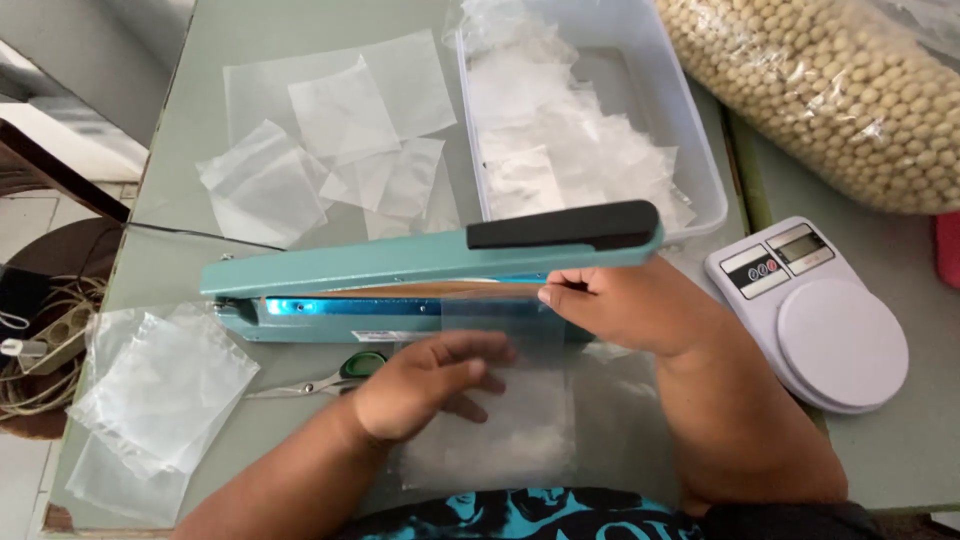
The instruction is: Cutting large plastic bags into smaller pieces and sealing them to create small pouches using a heat sealer and scissors.
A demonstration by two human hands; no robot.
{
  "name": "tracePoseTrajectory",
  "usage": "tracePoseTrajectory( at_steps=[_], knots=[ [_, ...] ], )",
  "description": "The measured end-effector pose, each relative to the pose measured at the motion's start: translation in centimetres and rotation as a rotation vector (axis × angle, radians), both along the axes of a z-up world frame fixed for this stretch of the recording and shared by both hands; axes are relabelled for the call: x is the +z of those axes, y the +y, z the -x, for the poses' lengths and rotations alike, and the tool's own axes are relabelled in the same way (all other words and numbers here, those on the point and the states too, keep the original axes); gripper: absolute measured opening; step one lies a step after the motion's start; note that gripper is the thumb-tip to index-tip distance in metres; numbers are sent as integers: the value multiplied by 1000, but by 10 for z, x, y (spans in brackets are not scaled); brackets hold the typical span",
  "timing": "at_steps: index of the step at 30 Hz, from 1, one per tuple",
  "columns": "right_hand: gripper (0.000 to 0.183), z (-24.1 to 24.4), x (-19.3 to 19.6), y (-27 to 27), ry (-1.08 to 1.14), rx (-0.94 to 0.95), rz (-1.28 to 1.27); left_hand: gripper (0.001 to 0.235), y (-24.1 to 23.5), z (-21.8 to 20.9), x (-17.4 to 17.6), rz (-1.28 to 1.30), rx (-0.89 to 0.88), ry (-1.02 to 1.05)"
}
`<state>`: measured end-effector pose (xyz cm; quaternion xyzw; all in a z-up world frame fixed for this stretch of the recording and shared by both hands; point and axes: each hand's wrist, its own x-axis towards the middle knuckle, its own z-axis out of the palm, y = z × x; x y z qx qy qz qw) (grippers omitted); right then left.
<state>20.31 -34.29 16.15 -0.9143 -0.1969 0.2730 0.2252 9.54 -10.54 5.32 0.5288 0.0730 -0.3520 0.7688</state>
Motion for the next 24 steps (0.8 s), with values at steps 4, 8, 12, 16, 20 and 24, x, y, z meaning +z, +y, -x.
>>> tracePoseTrajectory(
  at_steps=[4, 8, 12, 16, 20, 24],
  knots=[
    [35, -8, -19, -8, 12, -52, 113, 46, -14, -8, 16, -103, 185, 275],
    [37, -19, -56, -29, -273, 167, 8, 46, -10, -8, 2, 2, 127, 242],
    [35, -22, -58, -26, -180, 268, -44, 49, -8, -10, -7, 79, 150, 338],
    [42, -24, -61, -24, -166, 404, -218, 47, -13, -6, -14, 125, 214, 411],
    [59, -21, -56, -22, -372, 180, -145, 55, -12, -1, -19, 198, 176, 443],
    [15, -27, -25, -2, -129, 128, -190, 59, -13, 1, -16, 208, 192, 416]
  ],
)
